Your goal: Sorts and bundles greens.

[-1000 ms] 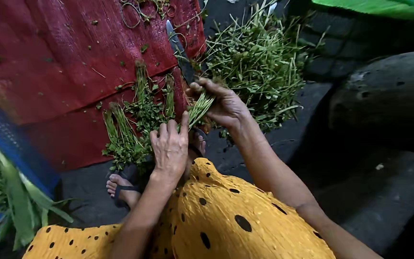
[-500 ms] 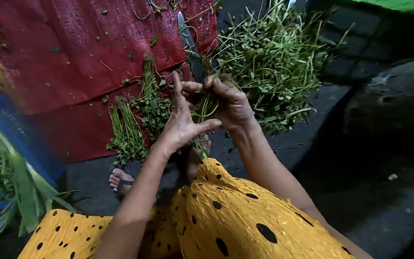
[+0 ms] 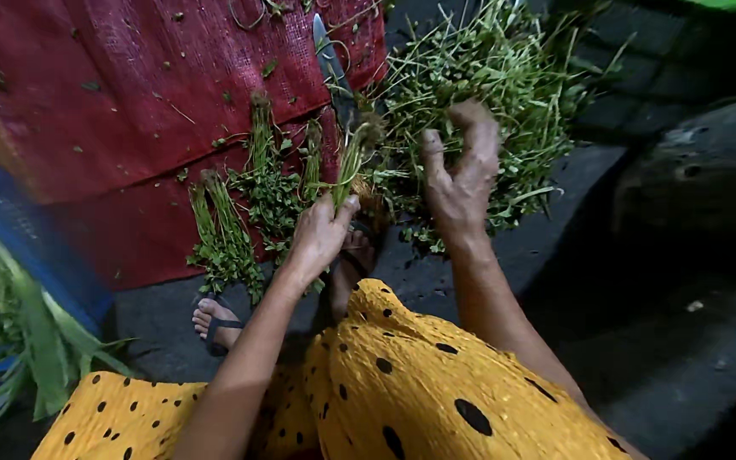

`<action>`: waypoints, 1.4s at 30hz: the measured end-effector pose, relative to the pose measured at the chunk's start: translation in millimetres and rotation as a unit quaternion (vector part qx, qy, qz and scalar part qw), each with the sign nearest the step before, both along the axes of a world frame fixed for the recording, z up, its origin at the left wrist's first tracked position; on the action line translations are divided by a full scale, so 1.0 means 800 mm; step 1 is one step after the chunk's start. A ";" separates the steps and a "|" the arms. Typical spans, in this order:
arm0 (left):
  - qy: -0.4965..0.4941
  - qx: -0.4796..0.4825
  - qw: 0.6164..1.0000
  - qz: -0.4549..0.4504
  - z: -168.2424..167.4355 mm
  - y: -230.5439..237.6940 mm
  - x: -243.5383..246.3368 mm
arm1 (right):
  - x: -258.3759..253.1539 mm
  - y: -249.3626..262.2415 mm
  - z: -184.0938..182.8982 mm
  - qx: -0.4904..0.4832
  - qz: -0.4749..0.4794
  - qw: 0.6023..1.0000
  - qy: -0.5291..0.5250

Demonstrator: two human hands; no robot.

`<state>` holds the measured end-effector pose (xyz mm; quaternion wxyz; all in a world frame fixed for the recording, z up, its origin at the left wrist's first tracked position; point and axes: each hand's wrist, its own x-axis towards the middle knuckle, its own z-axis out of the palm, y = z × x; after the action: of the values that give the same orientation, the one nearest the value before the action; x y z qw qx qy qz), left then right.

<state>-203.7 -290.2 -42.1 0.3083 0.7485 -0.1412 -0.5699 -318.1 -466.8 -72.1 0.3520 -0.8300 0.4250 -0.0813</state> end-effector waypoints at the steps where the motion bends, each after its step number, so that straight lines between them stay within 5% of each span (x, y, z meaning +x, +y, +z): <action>1: -0.002 0.002 1.000 0.005 -0.001 -0.001 -0.001 | -0.001 0.010 0.011 0.098 -0.001 0.995 -0.002; 3: -0.042 -0.001 0.999 -0.013 -0.003 -0.006 -0.005 | 0.002 0.033 0.021 0.359 -0.013 0.933 -0.004; 5: -0.090 -0.008 0.994 -0.058 -0.004 -0.007 -0.012 | 0.012 0.056 0.011 0.515 -0.021 0.856 -0.037; 9: -0.069 -0.028 0.989 -0.129 -0.002 0.021 0.015 | 0.029 0.072 0.010 0.531 -0.012 0.844 -0.078; 11: -0.039 -0.048 0.997 -0.054 -0.009 0.045 0.053 | 0.031 0.064 0.013 0.494 -0.012 0.865 -0.080; 14: 0.019 -0.124 0.982 0.138 -0.015 0.054 0.097 | 0.032 0.055 0.019 0.527 0.039 0.845 -0.081; 18: 0.112 -0.192 0.973 0.053 -0.008 0.028 0.097 | 0.048 0.068 0.019 0.613 0.111 0.780 -0.064; 22: 0.080 -0.159 0.983 0.041 -0.011 0.005 0.063 | 0.053 0.082 0.013 0.535 0.113 0.836 -0.032; 27: 0.085 -0.240 0.954 0.159 0.001 0.013 0.065 | 0.020 0.028 0.002 0.297 0.249 0.906 0.170; 32: 0.120 -0.252 0.953 0.116 -0.016 0.013 0.070 | 0.025 -0.038 0.050 0.217 0.183 0.959 -0.008; 35: 0.159 -0.235 0.956 0.081 -0.010 0.016 0.060 | 0.077 -0.042 0.053 0.213 0.195 0.943 -0.163; 40: 0.101 -0.211 0.967 0.102 -0.015 0.013 0.064 | 0.128 0.014 0.034 0.213 0.463 0.860 0.007; 42: 0.132 -0.206 0.957 0.157 -0.012 0.013 0.069 | 0.133 0.025 0.032 0.199 0.468 0.861 -0.012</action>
<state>-148.3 -279.5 -51.8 0.5574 0.5998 -0.0942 -0.5663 -211.7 -446.7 -46.8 0.5112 -0.8425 -0.0102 0.1694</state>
